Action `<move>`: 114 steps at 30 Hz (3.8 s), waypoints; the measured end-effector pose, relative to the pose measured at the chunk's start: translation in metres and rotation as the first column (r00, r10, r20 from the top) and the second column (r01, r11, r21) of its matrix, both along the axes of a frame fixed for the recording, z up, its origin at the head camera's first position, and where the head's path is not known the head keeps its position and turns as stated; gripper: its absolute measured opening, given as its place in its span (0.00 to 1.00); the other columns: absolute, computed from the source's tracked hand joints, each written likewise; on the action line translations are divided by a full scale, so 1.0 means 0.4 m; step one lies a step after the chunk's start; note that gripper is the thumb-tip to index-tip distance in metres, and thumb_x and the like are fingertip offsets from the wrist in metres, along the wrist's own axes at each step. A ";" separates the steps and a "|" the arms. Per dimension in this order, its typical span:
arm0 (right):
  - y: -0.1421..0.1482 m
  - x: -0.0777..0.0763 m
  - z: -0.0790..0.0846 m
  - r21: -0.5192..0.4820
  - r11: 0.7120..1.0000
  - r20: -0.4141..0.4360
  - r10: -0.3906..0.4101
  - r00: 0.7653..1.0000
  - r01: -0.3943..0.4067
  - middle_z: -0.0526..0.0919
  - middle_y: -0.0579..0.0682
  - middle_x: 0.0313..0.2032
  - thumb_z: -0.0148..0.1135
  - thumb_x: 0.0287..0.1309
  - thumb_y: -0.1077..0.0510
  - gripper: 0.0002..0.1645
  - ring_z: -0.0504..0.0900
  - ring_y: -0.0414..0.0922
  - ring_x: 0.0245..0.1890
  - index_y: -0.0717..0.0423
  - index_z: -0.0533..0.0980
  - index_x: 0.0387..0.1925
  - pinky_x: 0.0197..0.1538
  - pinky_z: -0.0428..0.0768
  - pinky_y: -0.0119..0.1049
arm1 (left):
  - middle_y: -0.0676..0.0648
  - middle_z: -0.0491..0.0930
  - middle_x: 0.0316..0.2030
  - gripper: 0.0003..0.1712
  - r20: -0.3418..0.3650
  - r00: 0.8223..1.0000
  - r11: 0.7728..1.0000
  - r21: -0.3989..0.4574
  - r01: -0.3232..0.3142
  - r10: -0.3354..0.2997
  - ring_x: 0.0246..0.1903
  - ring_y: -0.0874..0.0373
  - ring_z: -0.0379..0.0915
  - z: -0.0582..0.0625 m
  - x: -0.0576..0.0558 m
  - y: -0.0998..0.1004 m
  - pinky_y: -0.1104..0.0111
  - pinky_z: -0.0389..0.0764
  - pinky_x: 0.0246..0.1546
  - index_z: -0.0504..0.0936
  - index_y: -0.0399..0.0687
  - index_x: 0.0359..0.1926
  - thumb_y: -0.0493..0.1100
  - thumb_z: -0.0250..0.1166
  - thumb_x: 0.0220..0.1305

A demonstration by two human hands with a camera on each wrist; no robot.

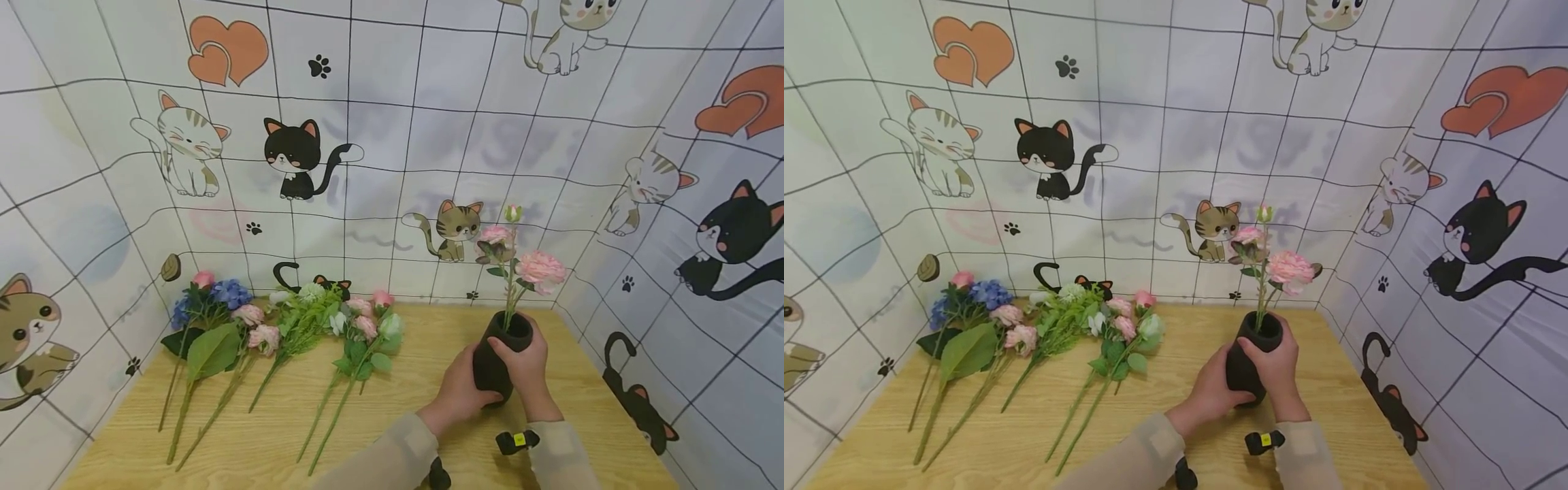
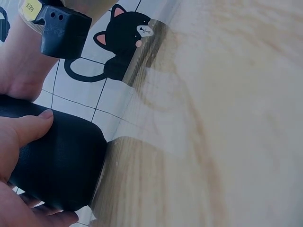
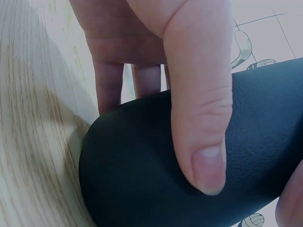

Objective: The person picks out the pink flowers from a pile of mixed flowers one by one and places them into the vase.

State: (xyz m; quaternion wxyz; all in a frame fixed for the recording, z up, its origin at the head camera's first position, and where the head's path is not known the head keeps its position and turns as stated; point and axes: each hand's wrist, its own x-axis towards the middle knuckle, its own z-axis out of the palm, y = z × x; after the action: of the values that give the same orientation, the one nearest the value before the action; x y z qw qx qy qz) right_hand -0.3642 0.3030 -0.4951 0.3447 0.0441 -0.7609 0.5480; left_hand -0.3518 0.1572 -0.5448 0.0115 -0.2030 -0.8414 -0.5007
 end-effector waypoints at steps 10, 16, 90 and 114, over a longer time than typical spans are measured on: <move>-0.007 0.004 0.007 -0.018 1.000 0.002 0.017 1.000 -0.017 0.80 0.27 0.47 0.79 0.46 0.72 0.39 0.79 0.28 0.48 0.68 0.76 0.63 0.53 0.73 0.16 | 0.51 0.78 0.67 0.54 -0.007 1.000 0.999 0.036 0.008 -0.007 0.64 0.58 0.77 -0.002 -0.005 -0.004 0.60 0.79 0.67 0.67 0.53 0.76 0.49 0.86 0.52; -0.009 0.007 0.010 -0.035 0.999 0.001 0.018 1.000 -0.018 0.80 0.26 0.46 0.78 0.45 0.73 0.39 0.79 0.27 0.47 0.70 0.76 0.62 0.53 0.74 0.16 | 0.53 0.79 0.65 0.53 0.008 1.000 0.999 0.029 -0.012 0.012 0.62 0.58 0.78 0.003 -0.004 -0.010 0.60 0.80 0.65 0.69 0.54 0.75 0.49 0.87 0.51; 0.006 0.003 0.012 -0.017 1.000 0.108 0.001 0.994 0.001 0.77 0.24 0.45 0.80 0.48 0.69 0.41 0.76 0.27 0.48 0.65 0.76 0.66 0.52 0.70 0.13 | 0.44 0.73 0.72 0.44 0.006 1.000 0.995 -0.098 -0.025 0.026 0.71 0.47 0.72 0.106 0.100 -0.272 0.50 0.77 0.69 0.66 0.48 0.77 0.53 0.76 0.66; 0.004 0.008 0.013 -0.030 0.999 0.090 -0.011 0.996 0.014 0.78 0.25 0.44 0.80 0.46 0.71 0.41 0.76 0.27 0.47 0.66 0.76 0.65 0.52 0.70 0.14 | 0.43 0.71 0.75 0.44 0.025 0.998 0.995 -0.091 -0.050 0.052 0.73 0.43 0.70 0.108 0.108 -0.404 0.47 0.76 0.69 0.63 0.47 0.80 0.49 0.73 0.70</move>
State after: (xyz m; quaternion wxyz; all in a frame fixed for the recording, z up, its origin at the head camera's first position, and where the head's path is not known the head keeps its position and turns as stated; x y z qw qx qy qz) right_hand -0.3612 0.3045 -0.4899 0.3144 0.0096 -0.7674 0.5587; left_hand -0.3085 -0.0043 -0.5015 0.0035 -0.1750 -0.8682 -0.4644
